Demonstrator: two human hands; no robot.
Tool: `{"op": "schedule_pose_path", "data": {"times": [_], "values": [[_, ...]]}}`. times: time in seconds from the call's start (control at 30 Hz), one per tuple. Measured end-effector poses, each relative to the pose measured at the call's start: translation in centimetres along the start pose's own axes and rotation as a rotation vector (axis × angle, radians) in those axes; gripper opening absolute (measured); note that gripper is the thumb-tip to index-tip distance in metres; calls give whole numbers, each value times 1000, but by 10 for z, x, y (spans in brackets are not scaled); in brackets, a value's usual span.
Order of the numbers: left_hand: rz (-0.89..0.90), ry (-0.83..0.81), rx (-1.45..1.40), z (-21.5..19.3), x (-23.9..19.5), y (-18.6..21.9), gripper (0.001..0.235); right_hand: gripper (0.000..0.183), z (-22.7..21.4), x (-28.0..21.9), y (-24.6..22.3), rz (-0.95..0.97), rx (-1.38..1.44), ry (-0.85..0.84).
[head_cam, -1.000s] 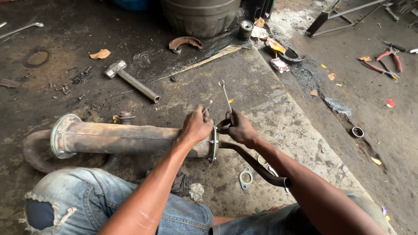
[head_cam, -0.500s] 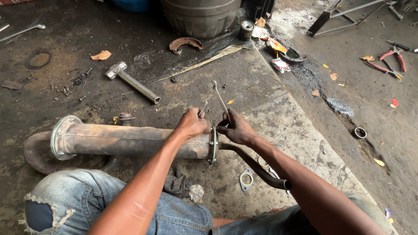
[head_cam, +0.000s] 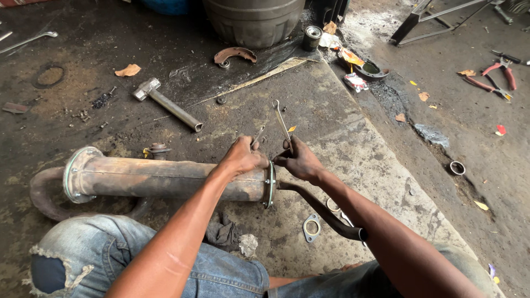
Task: The person sits on the floor and uses two wrenches to tighten bolts on a flange of a rusty exhaust pipe. The person repeatedly adjusts the wrenches and rotates the bolts to secure the flange connection.
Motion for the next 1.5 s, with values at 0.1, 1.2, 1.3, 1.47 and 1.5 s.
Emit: {"op": "schedule_pose_path", "data": {"times": [0.1,1.2,1.3,1.47,1.5], "values": [[-9,13,67,-3,-8,6,32,63,1,2,6,-64,-62,-8],[201,298,19,-1,-11,3,16,17,-25,-32,-20,-356,-279,234],[203,284,45,-2,-22,9,15,20,-22,-35,-22,-420,-219,202],[148,208,50,0,-35,16,14,31,-26,-42,-24,-290,-367,39],[146,195,45,1,-38,17,15,31,-26,-44,-26,-331,-370,40]]}}
Point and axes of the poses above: each hand's wrist, its own x-axis towards the middle knuckle, its own z-axis out of the palm, y = z × x, the point moved 1 cm from there along x, towards the middle knuckle, and after that the axes turned 12 degrees about -z, right-handed, at the moved point
